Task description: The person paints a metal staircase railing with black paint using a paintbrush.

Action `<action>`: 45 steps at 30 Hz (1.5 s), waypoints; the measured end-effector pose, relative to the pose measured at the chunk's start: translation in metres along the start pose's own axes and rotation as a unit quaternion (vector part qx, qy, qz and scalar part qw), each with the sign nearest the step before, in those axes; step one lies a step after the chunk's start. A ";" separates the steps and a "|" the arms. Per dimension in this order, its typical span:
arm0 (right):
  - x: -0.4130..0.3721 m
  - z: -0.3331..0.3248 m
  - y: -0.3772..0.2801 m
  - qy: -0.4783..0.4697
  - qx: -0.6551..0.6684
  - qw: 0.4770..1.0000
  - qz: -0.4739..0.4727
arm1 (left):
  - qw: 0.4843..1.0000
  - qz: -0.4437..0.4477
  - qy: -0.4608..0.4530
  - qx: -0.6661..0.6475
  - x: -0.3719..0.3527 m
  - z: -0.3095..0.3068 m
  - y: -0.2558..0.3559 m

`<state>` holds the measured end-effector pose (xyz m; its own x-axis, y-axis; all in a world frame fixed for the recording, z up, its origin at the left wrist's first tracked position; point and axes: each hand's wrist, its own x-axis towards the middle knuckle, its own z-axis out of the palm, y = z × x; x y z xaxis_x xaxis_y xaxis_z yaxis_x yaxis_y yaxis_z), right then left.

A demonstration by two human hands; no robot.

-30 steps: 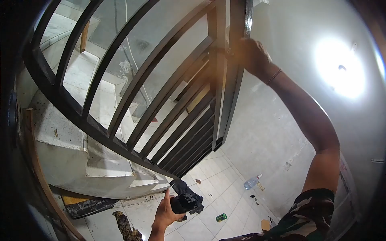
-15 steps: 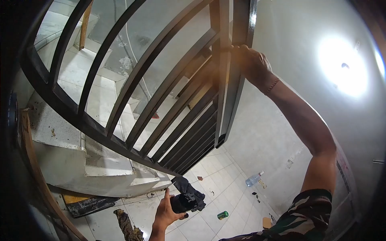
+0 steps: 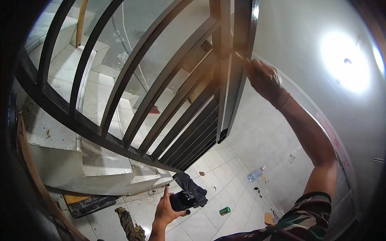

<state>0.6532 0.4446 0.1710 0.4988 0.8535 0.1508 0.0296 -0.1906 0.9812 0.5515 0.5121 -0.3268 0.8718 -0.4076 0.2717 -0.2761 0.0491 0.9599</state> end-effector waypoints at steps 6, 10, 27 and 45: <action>-0.007 0.035 0.002 -0.008 0.045 0.999 0.019 | 1.000 0.006 0.004 0.012 0.003 0.007 -0.001; 0.013 0.018 0.007 0.062 0.014 0.996 0.058 | 1.000 0.004 -0.006 0.017 0.002 0.010 -0.001; 0.034 -0.037 0.002 0.029 -0.021 0.999 0.016 | 0.999 0.016 0.025 -0.015 0.008 0.025 -0.010; -0.035 -0.008 -0.023 -0.098 0.035 0.994 0.039 | 0.999 0.014 0.040 -0.023 0.002 0.024 -0.009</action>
<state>0.6276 0.4228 0.1437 0.6606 0.7257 0.1924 0.0414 -0.2911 0.9558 0.5455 0.4887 -0.3369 0.8937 -0.3323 0.3014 -0.2835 0.1024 0.9535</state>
